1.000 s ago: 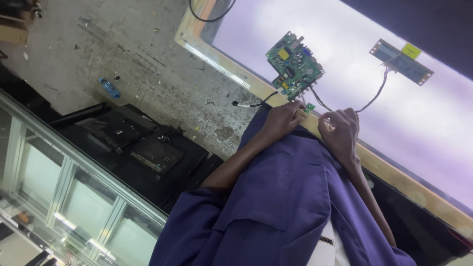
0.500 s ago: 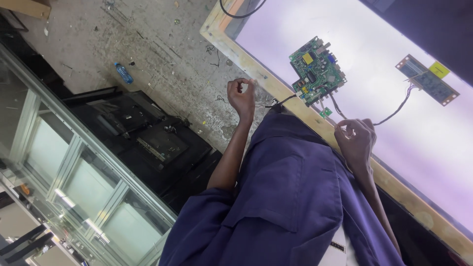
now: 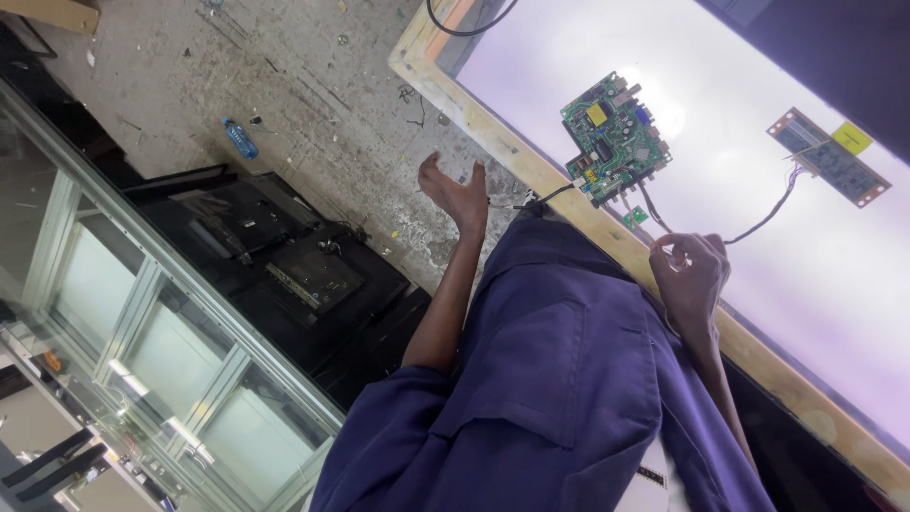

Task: The person works on a circuit board attached to a large screen, using a heat gun to apply heat to the board. They then handle a small electronic component and connect wires to the circuit board.

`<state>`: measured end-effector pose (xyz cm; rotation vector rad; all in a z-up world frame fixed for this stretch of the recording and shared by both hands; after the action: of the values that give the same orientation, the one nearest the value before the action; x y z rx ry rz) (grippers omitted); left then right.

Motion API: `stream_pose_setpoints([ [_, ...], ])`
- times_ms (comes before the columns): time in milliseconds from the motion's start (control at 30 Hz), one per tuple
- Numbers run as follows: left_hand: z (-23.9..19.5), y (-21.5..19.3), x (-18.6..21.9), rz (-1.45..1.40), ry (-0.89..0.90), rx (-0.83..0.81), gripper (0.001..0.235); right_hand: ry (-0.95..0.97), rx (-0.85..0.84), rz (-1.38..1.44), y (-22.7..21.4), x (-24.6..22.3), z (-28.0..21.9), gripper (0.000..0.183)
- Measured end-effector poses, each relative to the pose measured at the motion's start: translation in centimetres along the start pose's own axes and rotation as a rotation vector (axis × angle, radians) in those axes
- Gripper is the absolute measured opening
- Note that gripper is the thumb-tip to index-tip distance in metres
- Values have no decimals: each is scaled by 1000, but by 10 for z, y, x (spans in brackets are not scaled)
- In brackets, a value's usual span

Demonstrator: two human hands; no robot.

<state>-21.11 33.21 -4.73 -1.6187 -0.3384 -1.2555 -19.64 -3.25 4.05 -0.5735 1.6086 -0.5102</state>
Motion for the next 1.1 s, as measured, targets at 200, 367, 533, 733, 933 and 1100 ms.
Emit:
stream_pose_setpoints([
  [200,23,29,3,-18,140,123,28,-48,-4,4,4,8,3,12],
  [367,52,30,20,168,53,6,111,-33,22,-9,3,9,3,11],
  [533,58,8,18,106,85,92,105,-21,33,16,3,4,3,11],
  [733,31,6,29,40,279,70,63,-26,30,24,5,1,6,11],
  [933,-57,37,71,-356,416,-513,17,-80,15,21,1,-7,9,12],
  [1100,-105,49,122,-173,642,-1032,26,-11,-70,-19,-2,-26,6,3],
])
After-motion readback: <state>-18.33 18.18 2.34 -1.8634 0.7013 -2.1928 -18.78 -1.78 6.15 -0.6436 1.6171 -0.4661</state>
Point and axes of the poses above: each hand's wrist, its own z-axis towards the middle knuckle, its own y-axis out of the palm, x = y × z, the point moved 5 cm from there along z, towards the middle knuckle, and after that the axes turned 5 degrees about y, right-handed, at the moved point
